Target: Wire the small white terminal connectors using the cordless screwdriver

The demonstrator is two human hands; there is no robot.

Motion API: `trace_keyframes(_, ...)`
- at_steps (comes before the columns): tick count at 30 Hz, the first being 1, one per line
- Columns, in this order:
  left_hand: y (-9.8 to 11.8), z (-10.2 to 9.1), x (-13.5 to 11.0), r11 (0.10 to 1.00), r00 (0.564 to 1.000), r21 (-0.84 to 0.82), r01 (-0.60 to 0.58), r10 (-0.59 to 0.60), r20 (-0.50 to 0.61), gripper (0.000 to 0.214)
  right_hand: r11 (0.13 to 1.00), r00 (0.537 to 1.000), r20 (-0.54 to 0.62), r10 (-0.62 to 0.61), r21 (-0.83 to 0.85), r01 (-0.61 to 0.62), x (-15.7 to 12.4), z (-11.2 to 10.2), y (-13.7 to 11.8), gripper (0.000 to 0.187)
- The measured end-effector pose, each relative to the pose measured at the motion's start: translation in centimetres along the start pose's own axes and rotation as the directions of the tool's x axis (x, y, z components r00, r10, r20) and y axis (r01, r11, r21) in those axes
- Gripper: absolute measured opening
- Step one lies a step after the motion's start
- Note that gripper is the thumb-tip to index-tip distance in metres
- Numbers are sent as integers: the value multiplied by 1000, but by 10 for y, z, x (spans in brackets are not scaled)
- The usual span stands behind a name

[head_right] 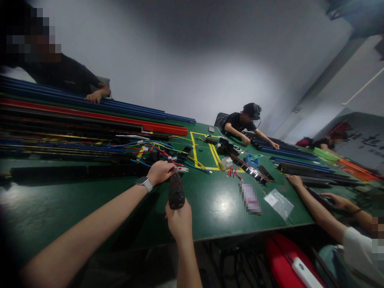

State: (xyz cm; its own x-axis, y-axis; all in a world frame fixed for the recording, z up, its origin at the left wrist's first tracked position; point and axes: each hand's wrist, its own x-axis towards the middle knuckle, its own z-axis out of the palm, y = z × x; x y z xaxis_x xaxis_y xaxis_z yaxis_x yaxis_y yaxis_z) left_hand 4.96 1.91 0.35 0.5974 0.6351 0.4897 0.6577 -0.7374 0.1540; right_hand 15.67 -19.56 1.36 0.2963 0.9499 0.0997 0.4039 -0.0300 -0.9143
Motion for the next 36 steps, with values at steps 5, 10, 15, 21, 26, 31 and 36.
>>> trace_keyframes(5,-1,1,0,1000,1000,12,-19,19,-24,28,1000,1000,-9,29,0,-29,0,0,-1,23)
trace_keyframes(10,-1,1,0,1000,1000,14,-16,16,-26,29,1000,1000,-13,25,13,-25,-2,0,-4,21)
trace_keyframes(15,-2,2,0,1000,999,12,-22,22,-26,31,1000,1000,-2,20,20,-20,-3,-2,-5,21)
trace_keyframes(21,-1,3,0,1000,1000,18,-11,11,-25,32,1000,1000,-3,7,16,-7,-2,-1,-4,20)
trace_keyframes(26,-1,1,0,1000,1000,14,-13,13,-18,32,1000,1000,8,24,-9,-24,-1,0,-3,20)
trace_keyframes(31,-1,0,0,1000,1000,4,-16,16,-14,28,1000,1000,4,25,-15,-25,-1,-1,-2,20)
trace_keyframes(36,-2,2,0,1000,1000,3,-24,24,-18,28,999,999,6,49,-14,-49,-2,-1,-3,21)
